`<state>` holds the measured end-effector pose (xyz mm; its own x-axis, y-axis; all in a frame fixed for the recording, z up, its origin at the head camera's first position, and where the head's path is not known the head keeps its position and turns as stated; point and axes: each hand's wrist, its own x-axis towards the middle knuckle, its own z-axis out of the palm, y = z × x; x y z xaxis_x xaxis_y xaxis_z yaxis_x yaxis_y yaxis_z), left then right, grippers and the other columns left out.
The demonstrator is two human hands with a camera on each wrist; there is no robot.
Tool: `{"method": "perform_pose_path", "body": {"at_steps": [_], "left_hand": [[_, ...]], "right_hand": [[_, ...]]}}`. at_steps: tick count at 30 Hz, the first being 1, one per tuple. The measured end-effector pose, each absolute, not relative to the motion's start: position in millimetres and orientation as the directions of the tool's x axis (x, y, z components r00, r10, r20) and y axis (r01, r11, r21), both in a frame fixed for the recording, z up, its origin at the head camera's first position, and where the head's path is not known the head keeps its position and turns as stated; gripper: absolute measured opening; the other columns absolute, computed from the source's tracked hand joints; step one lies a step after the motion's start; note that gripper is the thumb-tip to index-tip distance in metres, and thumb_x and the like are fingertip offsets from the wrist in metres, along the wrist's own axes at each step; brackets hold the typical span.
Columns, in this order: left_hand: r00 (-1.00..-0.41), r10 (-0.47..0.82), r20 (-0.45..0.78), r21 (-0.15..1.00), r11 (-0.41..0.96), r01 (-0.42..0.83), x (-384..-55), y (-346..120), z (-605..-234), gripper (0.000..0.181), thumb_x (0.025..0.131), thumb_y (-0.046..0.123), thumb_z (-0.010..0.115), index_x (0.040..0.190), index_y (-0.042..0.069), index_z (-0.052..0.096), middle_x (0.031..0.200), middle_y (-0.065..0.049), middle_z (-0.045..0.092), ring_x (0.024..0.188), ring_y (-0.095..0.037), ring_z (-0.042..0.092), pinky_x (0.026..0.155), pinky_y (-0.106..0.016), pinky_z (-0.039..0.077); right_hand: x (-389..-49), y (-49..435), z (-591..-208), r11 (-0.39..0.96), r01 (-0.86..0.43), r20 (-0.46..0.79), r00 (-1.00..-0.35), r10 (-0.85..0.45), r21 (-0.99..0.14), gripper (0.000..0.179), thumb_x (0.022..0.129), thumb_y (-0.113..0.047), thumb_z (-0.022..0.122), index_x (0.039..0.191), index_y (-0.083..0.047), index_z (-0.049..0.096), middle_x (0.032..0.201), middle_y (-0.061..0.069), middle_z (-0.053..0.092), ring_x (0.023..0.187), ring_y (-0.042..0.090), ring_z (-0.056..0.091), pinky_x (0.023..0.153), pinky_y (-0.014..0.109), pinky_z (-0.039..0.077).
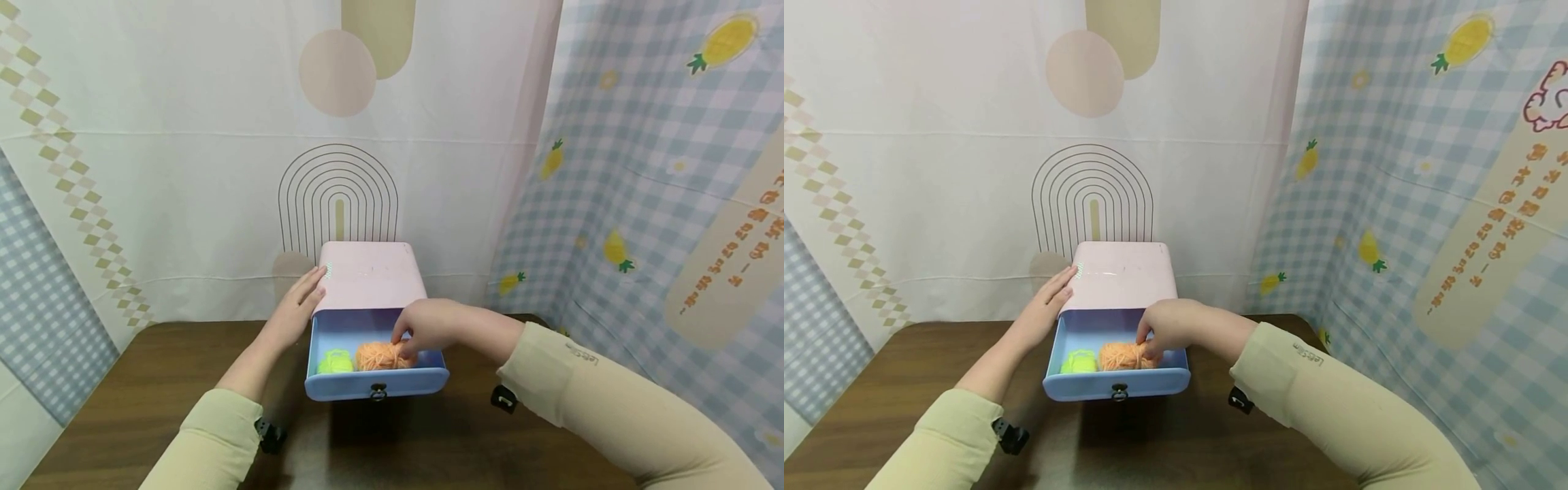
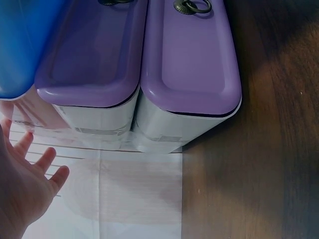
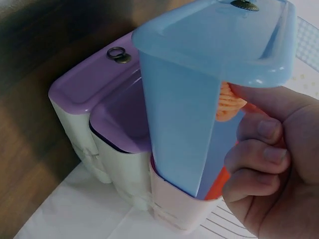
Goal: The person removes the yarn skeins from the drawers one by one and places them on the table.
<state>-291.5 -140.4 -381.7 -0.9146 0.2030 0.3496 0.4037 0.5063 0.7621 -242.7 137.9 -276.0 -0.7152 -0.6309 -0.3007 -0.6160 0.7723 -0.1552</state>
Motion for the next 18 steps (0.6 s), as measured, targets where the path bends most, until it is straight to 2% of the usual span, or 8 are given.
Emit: {"method": "perform_pose_path", "body": {"at_steps": [6, 18], "left_hand": [[-0.911, 0.208, 0.355, 0.759, 0.505, 0.411, -291.4, -140.6, -381.5, 0.057, 0.106, 0.046, 0.037, 0.157, 0.022, 0.031, 0.164, -0.012, 0.019, 0.148, -0.040, 0.017, 0.112, -0.068, 0.016], [-0.911, 0.212, 0.355, 0.755, 0.509, 0.413, -290.5, -140.8, -380.4, 0.057, 0.106, 0.047, 0.037, 0.157, 0.022, 0.031, 0.164, -0.012, 0.019, 0.148, -0.041, 0.018, 0.112, -0.069, 0.016]], "right_hand": [[-243.2, 144.8, -267.3, 0.774, -0.614, -0.245, -0.735, -0.633, -0.155, 0.022, 0.092, -0.026, 0.072, 0.113, -0.023, 0.077, 0.081, -0.016, 0.064, 0.070, 0.008, 0.053, 0.065, 0.029, 0.046], [-243.2, 170.2, -244.1, 0.767, -0.611, -0.100, -0.766, -0.635, -0.195, 0.023, 0.093, -0.028, 0.070, 0.114, -0.021, 0.076, 0.073, -0.009, 0.060, 0.065, 0.009, 0.050, 0.057, 0.026, 0.040]]}}
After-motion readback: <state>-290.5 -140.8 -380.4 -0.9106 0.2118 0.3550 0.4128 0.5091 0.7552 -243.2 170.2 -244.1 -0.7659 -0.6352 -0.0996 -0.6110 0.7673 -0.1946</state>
